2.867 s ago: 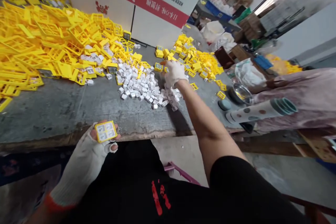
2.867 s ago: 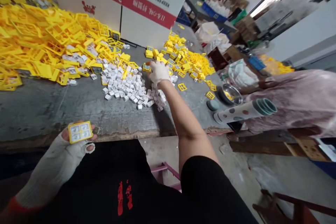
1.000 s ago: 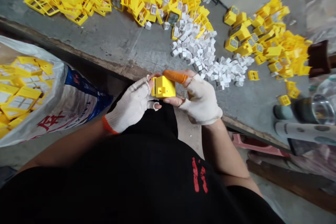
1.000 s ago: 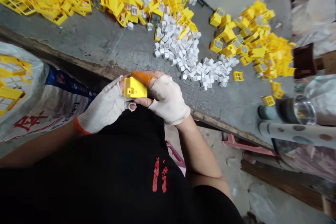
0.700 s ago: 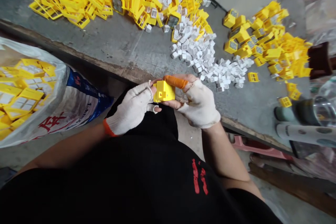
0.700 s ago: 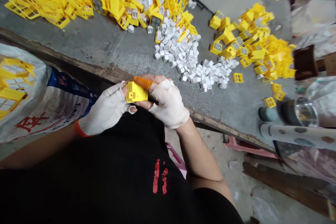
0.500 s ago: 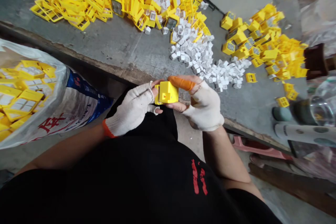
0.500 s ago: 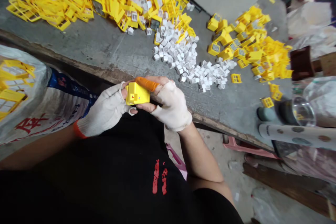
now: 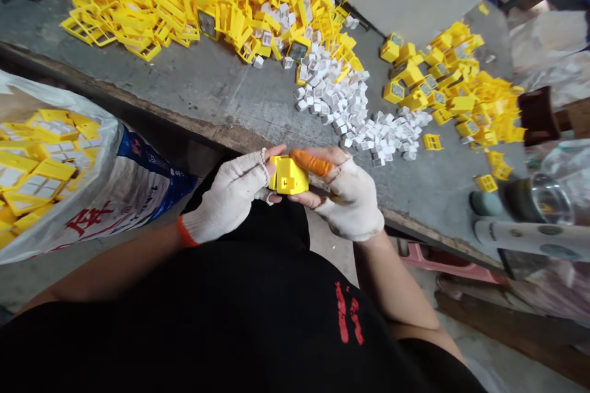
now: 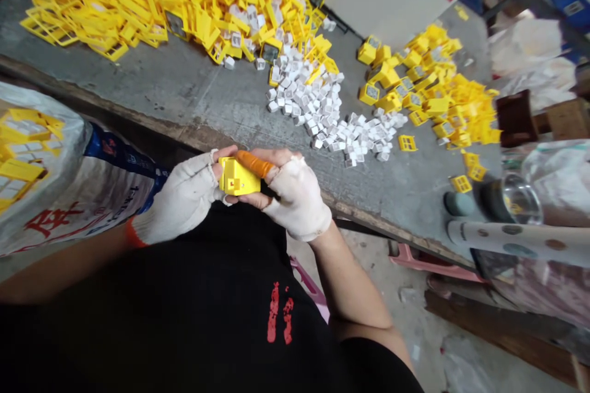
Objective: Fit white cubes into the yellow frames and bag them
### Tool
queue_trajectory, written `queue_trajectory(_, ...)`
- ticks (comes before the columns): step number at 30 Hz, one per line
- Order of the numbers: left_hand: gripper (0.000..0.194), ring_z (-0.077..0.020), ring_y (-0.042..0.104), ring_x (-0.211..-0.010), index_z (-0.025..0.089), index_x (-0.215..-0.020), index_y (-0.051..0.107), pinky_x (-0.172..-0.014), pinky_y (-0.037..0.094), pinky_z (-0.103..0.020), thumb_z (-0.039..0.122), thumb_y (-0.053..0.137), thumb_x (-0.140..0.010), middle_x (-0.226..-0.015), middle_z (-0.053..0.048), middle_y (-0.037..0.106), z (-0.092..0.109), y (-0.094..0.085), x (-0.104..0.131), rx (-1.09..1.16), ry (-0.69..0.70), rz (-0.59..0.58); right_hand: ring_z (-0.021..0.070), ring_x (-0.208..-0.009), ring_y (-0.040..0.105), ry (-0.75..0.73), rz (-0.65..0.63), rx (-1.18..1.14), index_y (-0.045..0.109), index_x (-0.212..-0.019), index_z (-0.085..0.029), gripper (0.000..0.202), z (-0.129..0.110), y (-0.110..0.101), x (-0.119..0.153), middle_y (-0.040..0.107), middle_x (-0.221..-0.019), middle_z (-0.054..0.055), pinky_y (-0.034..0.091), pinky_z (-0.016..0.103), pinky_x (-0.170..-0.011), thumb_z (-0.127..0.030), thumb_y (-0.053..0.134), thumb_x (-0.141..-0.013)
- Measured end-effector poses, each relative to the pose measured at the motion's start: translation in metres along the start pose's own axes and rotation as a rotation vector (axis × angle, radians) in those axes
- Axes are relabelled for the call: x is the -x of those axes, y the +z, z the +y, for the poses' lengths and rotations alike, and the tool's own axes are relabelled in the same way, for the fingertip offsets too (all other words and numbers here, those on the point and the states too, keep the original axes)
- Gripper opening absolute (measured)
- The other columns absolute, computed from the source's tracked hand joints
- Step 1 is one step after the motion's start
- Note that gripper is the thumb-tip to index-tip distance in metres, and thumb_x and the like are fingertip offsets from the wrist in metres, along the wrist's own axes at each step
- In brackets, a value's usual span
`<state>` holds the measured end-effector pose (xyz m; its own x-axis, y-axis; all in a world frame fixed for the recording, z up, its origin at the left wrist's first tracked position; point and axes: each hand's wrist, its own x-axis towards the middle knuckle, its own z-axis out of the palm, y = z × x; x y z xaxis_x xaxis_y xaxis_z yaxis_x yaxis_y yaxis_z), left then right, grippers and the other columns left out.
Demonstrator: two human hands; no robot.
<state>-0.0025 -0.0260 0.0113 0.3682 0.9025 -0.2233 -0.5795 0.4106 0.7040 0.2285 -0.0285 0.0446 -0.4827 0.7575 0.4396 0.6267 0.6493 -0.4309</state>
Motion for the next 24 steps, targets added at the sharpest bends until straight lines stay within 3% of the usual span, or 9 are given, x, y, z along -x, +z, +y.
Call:
queue_trajectory(5,0.041,-0.0201,0.078,-0.095,0.023,-0.129,0.088,-0.061,0.064,-0.021,0.039,0.094,-0.092,-0.127,-0.011,0.085,0.001,0.003,0.002,-0.019,-0.010,-0.012,0.0315,-0.111,0.082,-0.107,0.121,0.046,0.070,-0.156,-0.031,0.054,-0.007,-0.003,-0.002,0.085,-0.131,0.010,0.068,0.049,-0.091,-0.051,0.078,-0.107)
queue_trajectory(9,0.032,-0.0210,0.077,-0.096,0.025,-0.123,0.089,-0.060,0.064,-0.022,0.035,0.093,-0.092,-0.127,-0.009,0.084,0.003,0.007,0.004,-0.033,-0.027,0.029,0.0316,-0.111,0.081,-0.113,0.120,0.015,0.070,-0.157,-0.028,0.055,-0.007,-0.003,-0.001,0.085,-0.131,0.012,0.068,0.049,-0.092,-0.048,0.080,-0.106)
queue_trajectory(17,0.031,-0.0204,0.076,-0.095,0.023,-0.118,0.090,-0.060,0.064,-0.022,0.035,0.093,-0.091,-0.136,-0.012,0.083,0.004,0.009,0.006,-0.034,-0.049,0.036,0.0366,-0.115,0.080,0.036,0.025,0.031,0.072,-0.153,-0.040,0.050,-0.008,-0.005,0.004,0.083,-0.133,0.010,0.070,0.059,-0.098,-0.050,0.079,-0.104)
queue_trajectory(21,0.033,-0.0219,0.077,-0.098,0.020,-0.126,0.088,-0.063,0.063,-0.022,0.032,0.087,-0.095,-0.131,-0.013,0.084,0.002,0.008,0.009,-0.071,-0.048,0.034,0.0323,-0.112,0.081,-0.072,0.070,0.031,0.067,-0.158,-0.035,0.051,-0.007,-0.001,0.004,0.084,-0.133,0.010,0.069,0.053,-0.090,-0.048,0.074,-0.109)
queue_trajectory(24,0.045,-0.0215,0.076,-0.095,0.017,-0.139,0.083,-0.069,0.064,-0.026,0.038,0.082,-0.100,-0.127,-0.013,0.084,0.004,0.006,0.012,-0.239,0.007,0.030,0.0291,-0.107,0.082,-0.129,0.128,0.082,0.068,-0.155,-0.030,0.049,-0.011,0.008,0.005,0.084,-0.128,0.010,0.067,0.046,-0.087,-0.050,0.073,-0.110)
